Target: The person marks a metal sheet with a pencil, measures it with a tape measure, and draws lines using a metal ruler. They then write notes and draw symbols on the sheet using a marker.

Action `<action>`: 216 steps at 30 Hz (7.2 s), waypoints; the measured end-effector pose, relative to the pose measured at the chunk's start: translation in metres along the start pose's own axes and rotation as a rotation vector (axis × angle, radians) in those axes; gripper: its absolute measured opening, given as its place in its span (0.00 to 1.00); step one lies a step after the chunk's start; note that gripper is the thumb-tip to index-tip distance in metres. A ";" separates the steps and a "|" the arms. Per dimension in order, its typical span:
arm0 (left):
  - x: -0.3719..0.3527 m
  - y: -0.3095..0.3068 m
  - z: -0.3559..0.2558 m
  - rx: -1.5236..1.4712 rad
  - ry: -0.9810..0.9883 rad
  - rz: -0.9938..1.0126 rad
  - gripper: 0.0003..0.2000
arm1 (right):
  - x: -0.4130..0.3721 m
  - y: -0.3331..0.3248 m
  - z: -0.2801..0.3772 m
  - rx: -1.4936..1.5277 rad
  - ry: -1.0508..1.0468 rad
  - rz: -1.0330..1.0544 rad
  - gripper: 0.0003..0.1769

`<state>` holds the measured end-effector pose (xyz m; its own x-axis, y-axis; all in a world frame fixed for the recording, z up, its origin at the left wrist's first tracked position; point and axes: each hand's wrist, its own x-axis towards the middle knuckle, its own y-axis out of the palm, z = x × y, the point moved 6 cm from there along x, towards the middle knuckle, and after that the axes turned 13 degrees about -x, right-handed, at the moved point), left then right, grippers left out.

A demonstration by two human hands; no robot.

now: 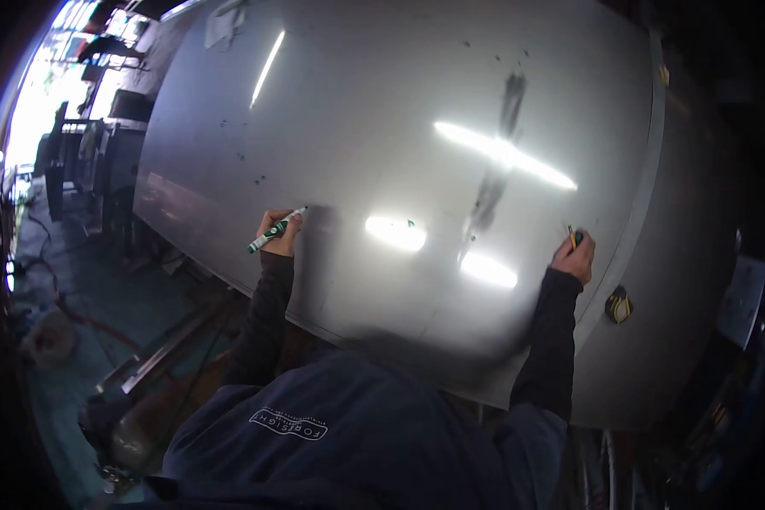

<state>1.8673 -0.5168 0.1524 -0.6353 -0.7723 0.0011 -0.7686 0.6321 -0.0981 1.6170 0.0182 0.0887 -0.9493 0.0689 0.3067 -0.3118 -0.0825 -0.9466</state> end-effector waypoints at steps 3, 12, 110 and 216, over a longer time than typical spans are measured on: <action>0.016 -0.019 0.003 0.079 0.059 0.022 0.09 | -0.007 0.019 -0.008 -0.043 -0.022 -0.041 0.16; 0.132 0.008 0.064 0.138 0.204 0.179 0.09 | -0.118 -0.018 0.098 -0.176 0.279 -0.081 0.14; 0.296 0.194 0.076 0.207 0.263 0.531 0.10 | -0.122 -0.017 0.101 -0.188 0.338 -0.083 0.16; 0.183 0.016 0.071 0.170 0.252 0.365 0.11 | -0.122 -0.017 0.101 -0.189 0.315 -0.150 0.15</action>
<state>1.7444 -0.6522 0.0799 -0.8763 -0.4487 0.1754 -0.4817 0.8240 -0.2983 1.7338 -0.0893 0.0777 -0.8255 0.3708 0.4256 -0.4056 0.1345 -0.9041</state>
